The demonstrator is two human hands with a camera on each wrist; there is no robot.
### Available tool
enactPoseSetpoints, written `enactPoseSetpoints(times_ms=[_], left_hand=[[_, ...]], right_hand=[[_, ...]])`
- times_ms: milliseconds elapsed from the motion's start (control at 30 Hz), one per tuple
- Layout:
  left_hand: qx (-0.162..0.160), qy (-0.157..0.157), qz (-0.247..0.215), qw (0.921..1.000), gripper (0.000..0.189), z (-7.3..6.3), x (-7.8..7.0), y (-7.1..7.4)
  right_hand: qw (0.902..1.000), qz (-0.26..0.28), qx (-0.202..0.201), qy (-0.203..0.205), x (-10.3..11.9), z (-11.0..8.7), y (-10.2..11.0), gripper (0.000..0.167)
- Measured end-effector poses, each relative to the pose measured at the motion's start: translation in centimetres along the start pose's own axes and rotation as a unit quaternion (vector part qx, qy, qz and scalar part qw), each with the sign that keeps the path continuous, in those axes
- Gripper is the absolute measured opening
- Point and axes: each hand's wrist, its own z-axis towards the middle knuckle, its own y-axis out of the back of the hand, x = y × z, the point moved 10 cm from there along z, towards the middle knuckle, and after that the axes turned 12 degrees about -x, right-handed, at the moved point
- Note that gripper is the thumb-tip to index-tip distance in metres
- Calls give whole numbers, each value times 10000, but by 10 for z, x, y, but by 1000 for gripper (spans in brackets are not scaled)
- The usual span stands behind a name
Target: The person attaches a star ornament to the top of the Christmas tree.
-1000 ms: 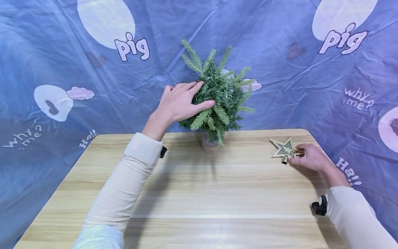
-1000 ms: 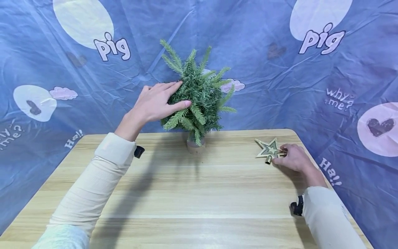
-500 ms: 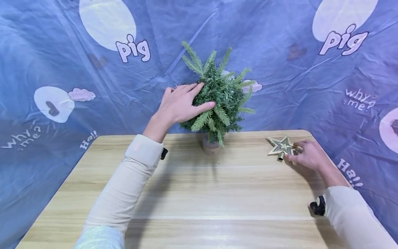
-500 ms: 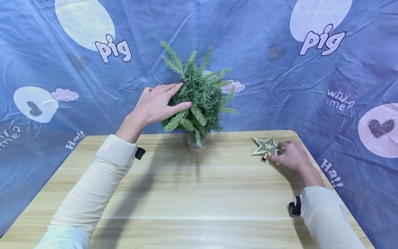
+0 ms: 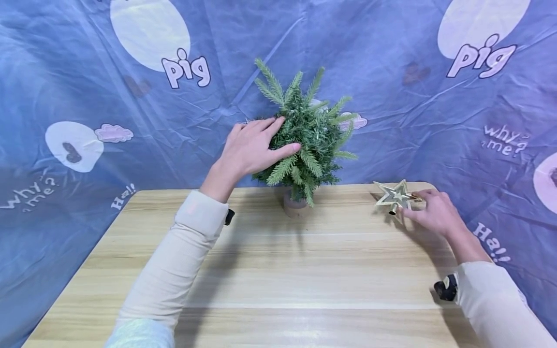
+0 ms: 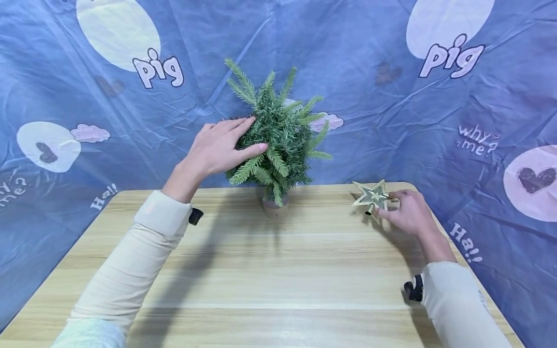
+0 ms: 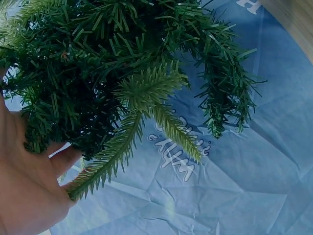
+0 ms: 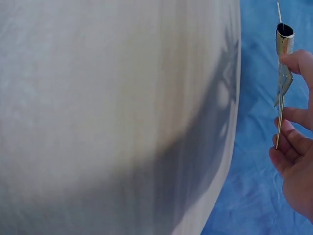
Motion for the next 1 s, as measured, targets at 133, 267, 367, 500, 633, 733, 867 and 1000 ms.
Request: enactPoseSetpoints(times_ms=[133,267,367,500,633,733,867,1000], left_hand=[[-58,-84,43,9999,96,-1,-1,1],[-108,-144,75,9998,96,-1,-2,1],[-120,-148,99,9998,96,-1,-1,2],[-122,-136,147,9997,96,-2,0,2],[-108,-122,113,9998,97,-2,0,1],[-110,-104,73,9999,97,-2,0,1],[-132,-102,82,9998,96,-1,0,1],[-117,-105,84,9998,97,-1,-1,1]], right_hand=[[9999,-33,-108,-67,4,2,5,88],[9998,-31,-173,-56,9,4,9,90],[9998,28,-200,-71,14,6,13,90],[9995,144,-245,-146,18,8,19,92],[9988,267,-349,-203,24,10,26,90],[9980,326,-519,-140,31,13,31,85],[9968,360,-708,-66,44,17,39,82],[9957,429,-816,-9,56,21,48,79]])
